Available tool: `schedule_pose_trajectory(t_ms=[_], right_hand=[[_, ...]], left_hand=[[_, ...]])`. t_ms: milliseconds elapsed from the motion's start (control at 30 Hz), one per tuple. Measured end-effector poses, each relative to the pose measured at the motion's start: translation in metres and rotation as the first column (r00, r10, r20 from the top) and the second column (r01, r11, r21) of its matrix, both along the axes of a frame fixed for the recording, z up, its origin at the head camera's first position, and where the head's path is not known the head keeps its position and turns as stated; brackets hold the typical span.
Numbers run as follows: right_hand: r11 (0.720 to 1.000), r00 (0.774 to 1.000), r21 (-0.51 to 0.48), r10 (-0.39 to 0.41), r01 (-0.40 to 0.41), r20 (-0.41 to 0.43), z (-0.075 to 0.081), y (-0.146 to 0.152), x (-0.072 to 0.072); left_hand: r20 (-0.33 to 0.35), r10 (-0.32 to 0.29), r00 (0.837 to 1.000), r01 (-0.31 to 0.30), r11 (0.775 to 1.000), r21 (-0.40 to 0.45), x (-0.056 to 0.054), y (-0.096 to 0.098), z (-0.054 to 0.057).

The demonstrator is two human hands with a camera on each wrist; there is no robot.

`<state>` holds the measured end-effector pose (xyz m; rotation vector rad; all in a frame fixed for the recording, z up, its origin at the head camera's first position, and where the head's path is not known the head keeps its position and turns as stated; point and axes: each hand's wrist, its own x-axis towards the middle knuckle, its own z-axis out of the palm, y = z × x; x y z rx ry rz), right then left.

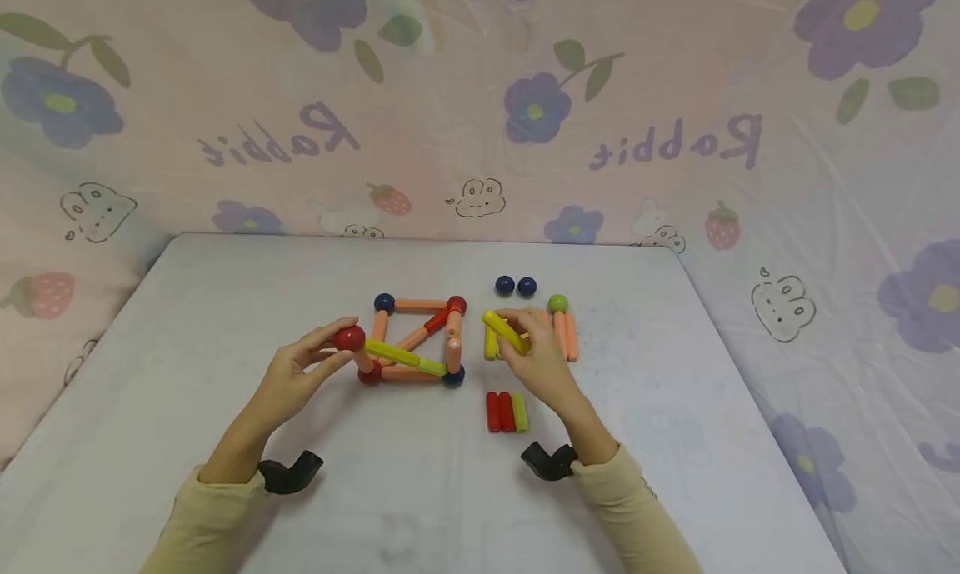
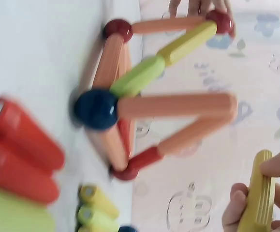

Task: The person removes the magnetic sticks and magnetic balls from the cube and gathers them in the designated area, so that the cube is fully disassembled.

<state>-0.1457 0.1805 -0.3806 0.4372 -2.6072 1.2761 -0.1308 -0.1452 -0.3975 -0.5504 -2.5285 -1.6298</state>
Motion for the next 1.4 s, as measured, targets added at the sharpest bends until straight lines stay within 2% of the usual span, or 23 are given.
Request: schedule_pose_trajectory(t_ms=[267,400,533,667,767,1033,1200,1400], right_hand=[[0.994,0.992,0.025,-0.107,0.106,0.070,-0.009,0.035,-0.007],[0.983,0.979,0.034,-0.181,0.179,0.092,-0.018,0.054,-0.016],[0.963,0.937,0.049,-0.270,0.266,0.223,-0.025,0.076,-0.027],[0.944,0.875,0.059,-0.322,0.324,0.361,-0.031,0.093,-0.038],[0.933,0.845,0.070,-0.350,0.353,0.405,-0.038,0.101,-0.045],[0.916,0.789,0.132,-0.395,0.380,0.471,-0.051,0.110,-0.060],[0.918,0.777,0.166,-0.394,0.360,0.491,-0.056,0.114,-0.066],[0.925,0.786,0.178,-0.379,0.336,0.489,-0.057,0.115,-0.068]], left_hand=[[-0.006,0.000,1.000,0.000,1.000,0.011,0.000,0.000,0.000],[-0.010,-0.003,1.000,0.003,1.000,0.015,0.000,0.000,0.000],[-0.016,-0.002,1.000,0.002,1.000,0.015,-0.001,0.001,-0.001],[-0.008,0.000,1.000,0.000,1.000,0.012,0.000,0.001,0.000],[-0.001,0.001,1.000,-0.001,1.000,0.011,0.000,0.001,0.000],[0.003,0.006,1.000,-0.006,1.000,0.012,-0.001,0.001,-0.001],[0.007,-0.002,1.000,0.001,1.000,0.013,-0.001,0.001,0.000],[0.026,-0.003,1.000,0.002,1.000,0.014,-0.001,0.001,0.001]])
